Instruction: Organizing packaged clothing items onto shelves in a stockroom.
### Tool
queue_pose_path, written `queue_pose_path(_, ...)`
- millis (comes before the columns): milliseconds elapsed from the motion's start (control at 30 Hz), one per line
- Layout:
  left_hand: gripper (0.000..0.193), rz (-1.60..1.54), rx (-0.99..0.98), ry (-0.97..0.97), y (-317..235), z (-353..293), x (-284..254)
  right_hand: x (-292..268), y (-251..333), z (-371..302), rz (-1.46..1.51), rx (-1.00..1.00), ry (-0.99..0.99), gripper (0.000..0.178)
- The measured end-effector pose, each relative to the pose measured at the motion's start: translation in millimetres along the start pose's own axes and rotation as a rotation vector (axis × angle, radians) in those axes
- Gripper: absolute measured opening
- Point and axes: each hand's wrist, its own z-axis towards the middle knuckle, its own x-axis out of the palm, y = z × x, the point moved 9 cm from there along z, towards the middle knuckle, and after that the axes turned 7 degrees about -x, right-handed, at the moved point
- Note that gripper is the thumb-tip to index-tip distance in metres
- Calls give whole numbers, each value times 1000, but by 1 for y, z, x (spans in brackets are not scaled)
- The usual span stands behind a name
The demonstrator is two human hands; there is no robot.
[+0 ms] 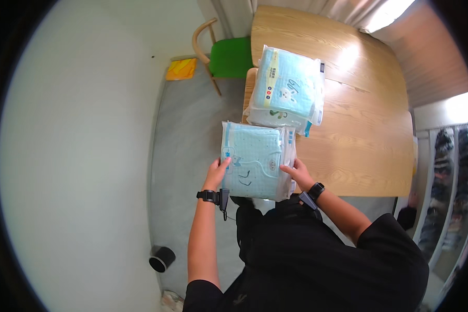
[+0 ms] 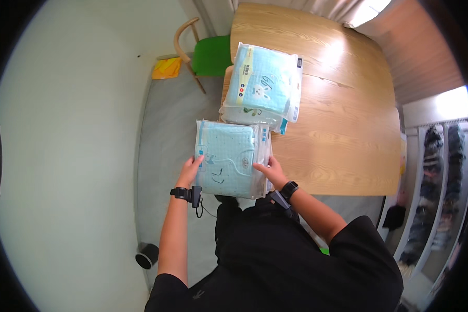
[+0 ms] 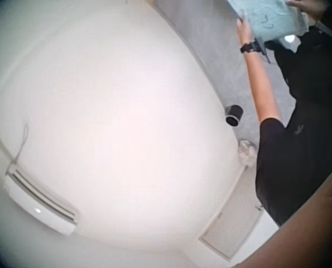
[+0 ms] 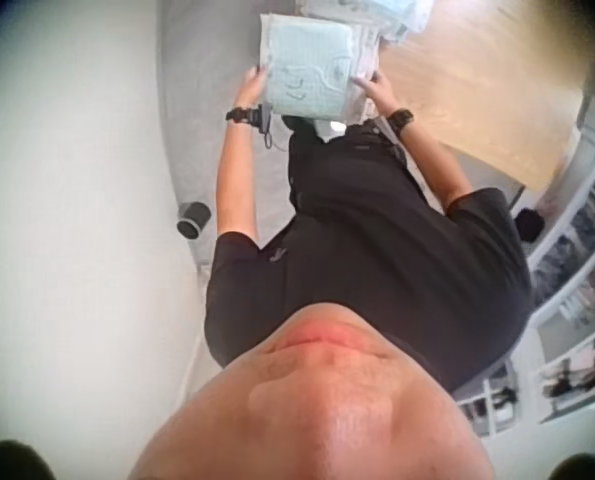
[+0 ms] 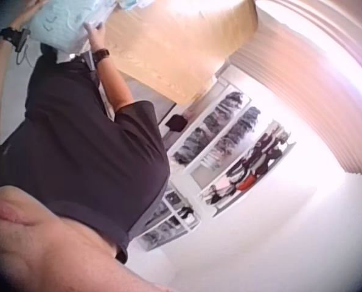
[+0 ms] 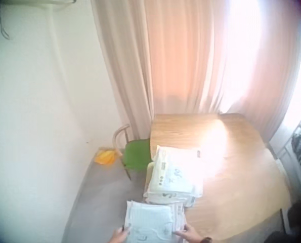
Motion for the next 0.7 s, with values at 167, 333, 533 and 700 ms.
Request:
queue_pose_path(167, 55, 32, 49, 221, -9, 6, 7, 13, 26, -14, -57, -45, -169, 72)
queue_pose_path(333, 56, 1, -48, 472, -7, 20, 25, 9, 21, -22, -129, -12, -219, 63)
queue_pose_path(533, 62, -40, -17, 671, -14, 36, 31, 30, 32, -37, -8, -104, -342, 52)
queue_pose_path(700, 62, -9, -43, 805, -11, 33, 54, 27, 21, -76, 75, -121, -571, 45)
